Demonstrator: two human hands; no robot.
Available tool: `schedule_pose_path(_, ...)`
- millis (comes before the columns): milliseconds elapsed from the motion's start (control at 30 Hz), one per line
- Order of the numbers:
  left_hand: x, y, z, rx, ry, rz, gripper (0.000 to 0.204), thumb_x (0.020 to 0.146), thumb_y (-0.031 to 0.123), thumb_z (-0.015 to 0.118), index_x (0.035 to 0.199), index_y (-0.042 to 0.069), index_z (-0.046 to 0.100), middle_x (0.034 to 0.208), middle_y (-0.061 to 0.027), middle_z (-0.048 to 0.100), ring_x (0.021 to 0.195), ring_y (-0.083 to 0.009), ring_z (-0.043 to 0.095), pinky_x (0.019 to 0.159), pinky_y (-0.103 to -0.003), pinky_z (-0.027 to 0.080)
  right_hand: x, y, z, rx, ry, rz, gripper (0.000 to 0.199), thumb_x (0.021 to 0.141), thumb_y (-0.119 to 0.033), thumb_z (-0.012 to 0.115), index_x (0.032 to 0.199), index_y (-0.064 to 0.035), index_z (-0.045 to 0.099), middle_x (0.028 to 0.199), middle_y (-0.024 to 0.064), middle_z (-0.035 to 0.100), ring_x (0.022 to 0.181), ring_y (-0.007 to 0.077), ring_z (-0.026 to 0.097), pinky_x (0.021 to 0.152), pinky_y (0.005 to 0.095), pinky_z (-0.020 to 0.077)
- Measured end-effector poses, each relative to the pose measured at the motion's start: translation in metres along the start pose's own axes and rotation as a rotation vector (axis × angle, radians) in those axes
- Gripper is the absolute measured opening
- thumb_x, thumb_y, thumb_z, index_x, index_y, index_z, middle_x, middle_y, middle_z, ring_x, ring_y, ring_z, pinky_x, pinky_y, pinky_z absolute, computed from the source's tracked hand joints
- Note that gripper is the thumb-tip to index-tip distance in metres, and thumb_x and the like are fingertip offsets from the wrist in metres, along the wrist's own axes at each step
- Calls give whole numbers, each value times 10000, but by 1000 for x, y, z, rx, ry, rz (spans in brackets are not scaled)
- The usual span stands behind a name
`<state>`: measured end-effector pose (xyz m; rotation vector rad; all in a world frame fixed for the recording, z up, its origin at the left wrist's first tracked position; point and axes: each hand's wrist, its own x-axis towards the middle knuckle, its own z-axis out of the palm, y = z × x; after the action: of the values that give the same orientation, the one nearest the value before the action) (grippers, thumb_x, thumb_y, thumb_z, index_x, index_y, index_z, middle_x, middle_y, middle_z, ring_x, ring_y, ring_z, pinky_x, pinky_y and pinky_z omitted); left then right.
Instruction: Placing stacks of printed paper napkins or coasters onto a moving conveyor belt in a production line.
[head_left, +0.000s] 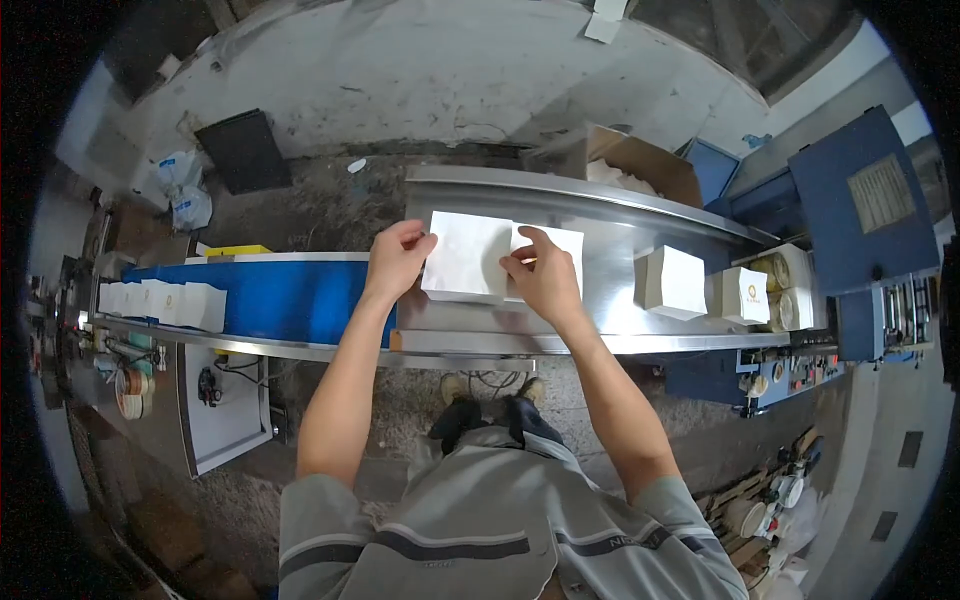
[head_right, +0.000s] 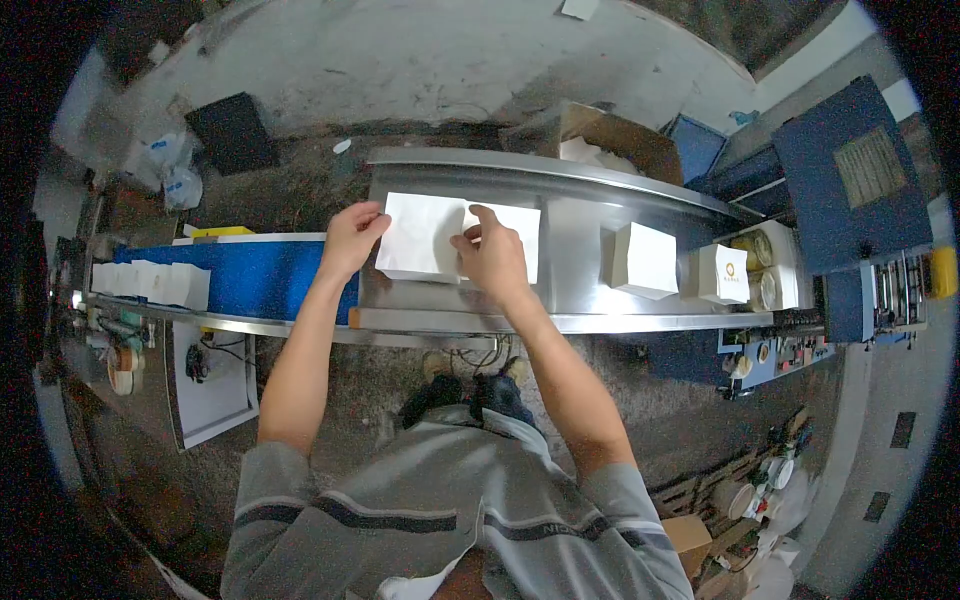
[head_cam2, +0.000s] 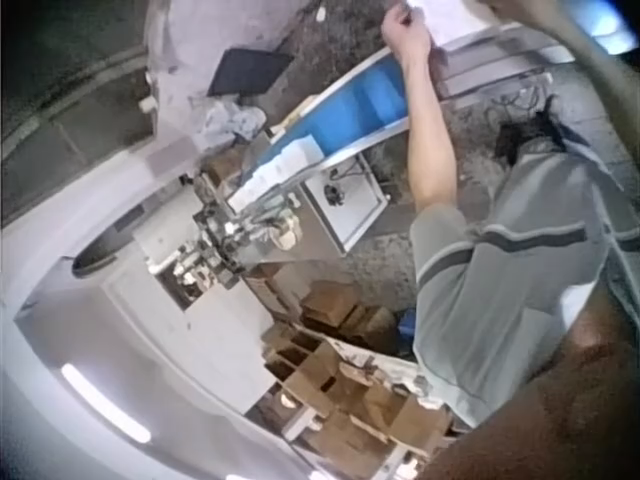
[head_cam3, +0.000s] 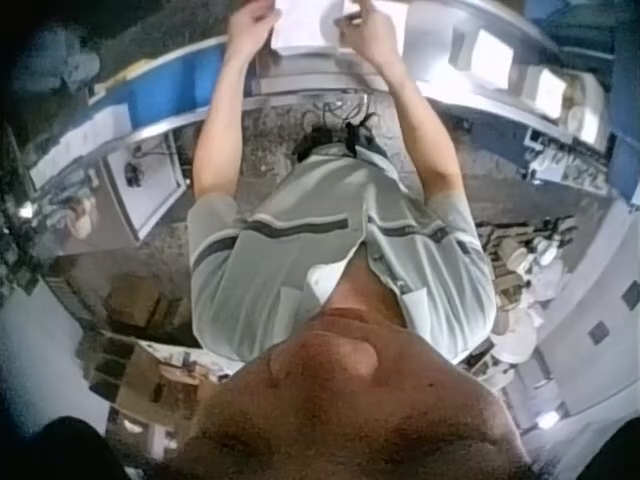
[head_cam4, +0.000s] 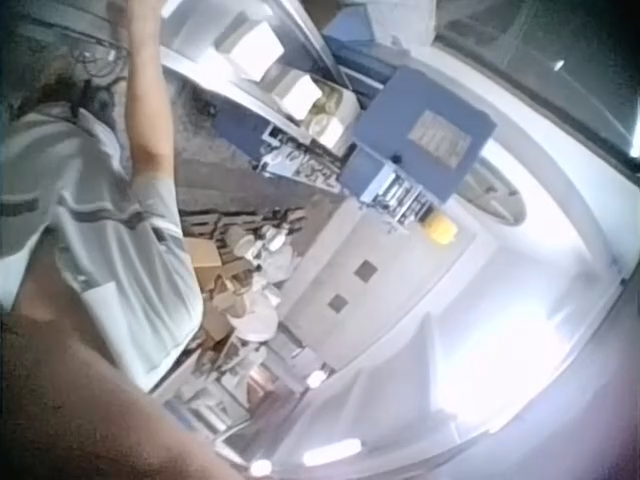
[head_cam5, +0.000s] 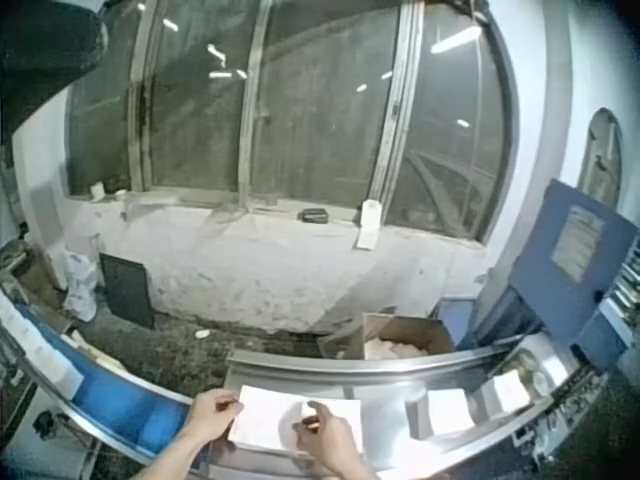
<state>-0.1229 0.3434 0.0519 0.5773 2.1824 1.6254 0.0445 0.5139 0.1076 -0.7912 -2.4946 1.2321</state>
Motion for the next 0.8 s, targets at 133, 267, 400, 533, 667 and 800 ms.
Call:
schedule_pose_path(133, -4, 8, 0, -29, -201, -225, 372, 941, 250, 631, 1135, -68, 649, 979, -129, 709, 868, -141, 646, 744, -285, 501, -17, 6, -3, 199, -62, -16, 405, 906, -102, 642, 1259, 70, 544, 939, 193, 721, 821, 243, 726, 739, 321, 566)
schedule_pose_path(267, -5, 17, 4, -225, -292, -327, 434, 988, 313, 571, 1130, -90, 646, 1025, -117, 691, 914, -140, 622, 807, -292, 474, -22, 12, 3, 253, -48, -36, 358, 917, -114, 600, 1238, 41, 564, 938, 207, 714, 866, 310, 719, 771, 375, 559)
schedule_pose_path(400, -12, 29, 9, -425, -262, -422, 483, 1015, 315, 513, 1224, -116, 579, 1210, -178, 641, 1076, -206, 619, 918, -322, 458, -33, 14, -22, 244, -12, -70, 368, 936, -154, 606, 1248, 37, 559, 994, 222, 705, 910, 322, 710, 786, 382, 557)
schedule_pose_path(533, -11, 30, 11, -517, -347, -501, 501, 1032, 307, 474, 1287, -123, 518, 1307, -207, 585, 1162, -253, 594, 975, -345, 452, -48, 36, -51, 351, -63, 8, 414, 968, -167, 595, 1312, 53, 524, 1077, 193, 691, 959, 192, 678, 806, 305, 549)
schedule_pose_path(667, -11, 29, 14, -571, -281, -558, 501, 1039, 310, 461, 1292, -121, 507, 1274, -204, 602, 1161, -259, 597, 988, -359, 460, -68, 54, -92, 400, -97, 67, 439, 971, -176, 600, 1336, 50, 507, 1164, 178, 665, 1000, 187, 662, 839, 304, 544)
schedule_pose_path(800, -14, 46, 17, -506, -257, -558, 461, 1038, 312, 452, 1286, -65, 544, 1280, -174, 598, 1177, -262, 584, 984, -366, 467, -89, 107, -134, 515, 74, 79, 394, 958, -164, 627, 1302, 15, 561, 1182, 157, 667, 1020, 200, 666, 858, 318, 547)
